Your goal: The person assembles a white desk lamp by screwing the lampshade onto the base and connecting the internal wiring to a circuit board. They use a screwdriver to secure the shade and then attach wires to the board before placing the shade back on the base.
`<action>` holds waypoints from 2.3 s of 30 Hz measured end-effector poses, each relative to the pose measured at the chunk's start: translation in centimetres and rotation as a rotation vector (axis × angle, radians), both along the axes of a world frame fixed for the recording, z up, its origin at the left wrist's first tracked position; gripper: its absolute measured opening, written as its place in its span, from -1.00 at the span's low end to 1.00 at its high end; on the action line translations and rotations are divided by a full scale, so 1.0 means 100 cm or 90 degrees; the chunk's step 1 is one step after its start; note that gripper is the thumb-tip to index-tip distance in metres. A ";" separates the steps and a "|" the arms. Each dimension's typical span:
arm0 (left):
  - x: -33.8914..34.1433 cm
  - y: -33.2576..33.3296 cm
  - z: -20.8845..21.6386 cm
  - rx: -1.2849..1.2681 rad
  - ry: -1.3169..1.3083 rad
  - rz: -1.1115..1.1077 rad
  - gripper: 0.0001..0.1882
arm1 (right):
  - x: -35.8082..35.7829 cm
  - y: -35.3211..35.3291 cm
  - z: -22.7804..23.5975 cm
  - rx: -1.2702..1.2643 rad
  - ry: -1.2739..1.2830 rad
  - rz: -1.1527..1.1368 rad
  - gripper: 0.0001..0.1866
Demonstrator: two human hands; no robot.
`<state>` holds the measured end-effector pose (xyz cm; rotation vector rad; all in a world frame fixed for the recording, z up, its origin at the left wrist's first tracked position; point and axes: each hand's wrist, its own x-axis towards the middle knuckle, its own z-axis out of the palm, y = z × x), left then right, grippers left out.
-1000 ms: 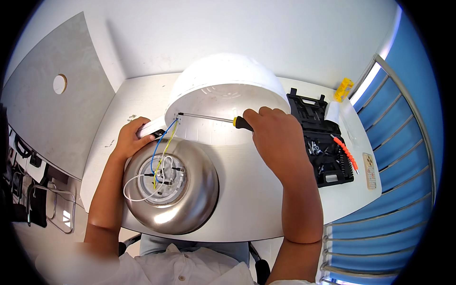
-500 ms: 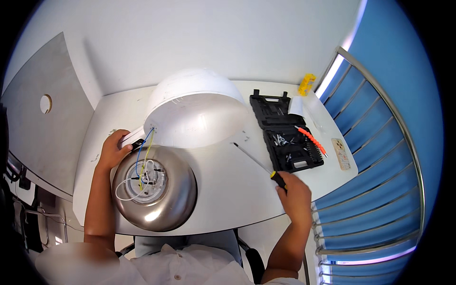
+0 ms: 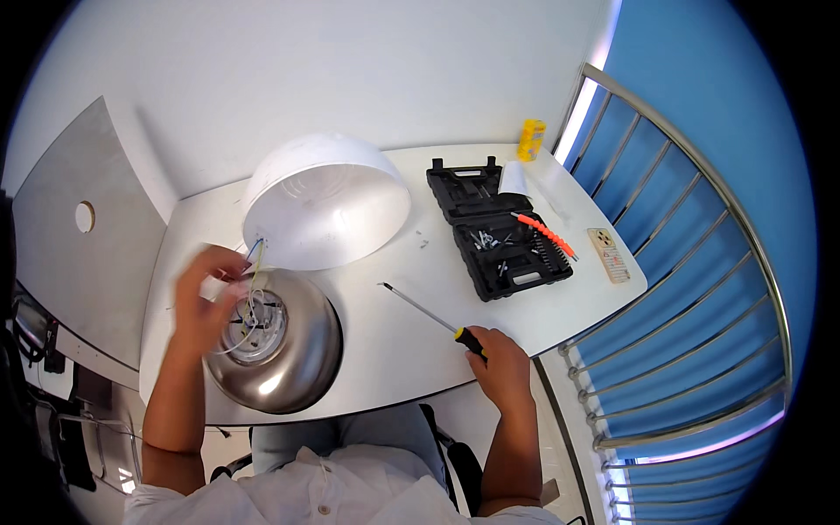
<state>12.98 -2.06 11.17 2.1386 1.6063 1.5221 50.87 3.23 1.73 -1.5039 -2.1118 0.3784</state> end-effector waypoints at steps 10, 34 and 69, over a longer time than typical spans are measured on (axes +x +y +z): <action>0.105 0.064 -0.015 -0.181 0.510 -0.008 -0.76 | 0.009 -0.015 0.005 0.025 0.051 0.046 -0.64; 0.203 0.205 -0.110 -0.191 0.584 0.080 -0.86 | 0.088 -0.026 -0.013 0.047 0.146 -0.077 -0.59; 0.310 0.015 -0.054 0.446 0.497 -0.099 -0.73 | -0.119 0.164 0.028 0.163 0.949 -0.174 -0.77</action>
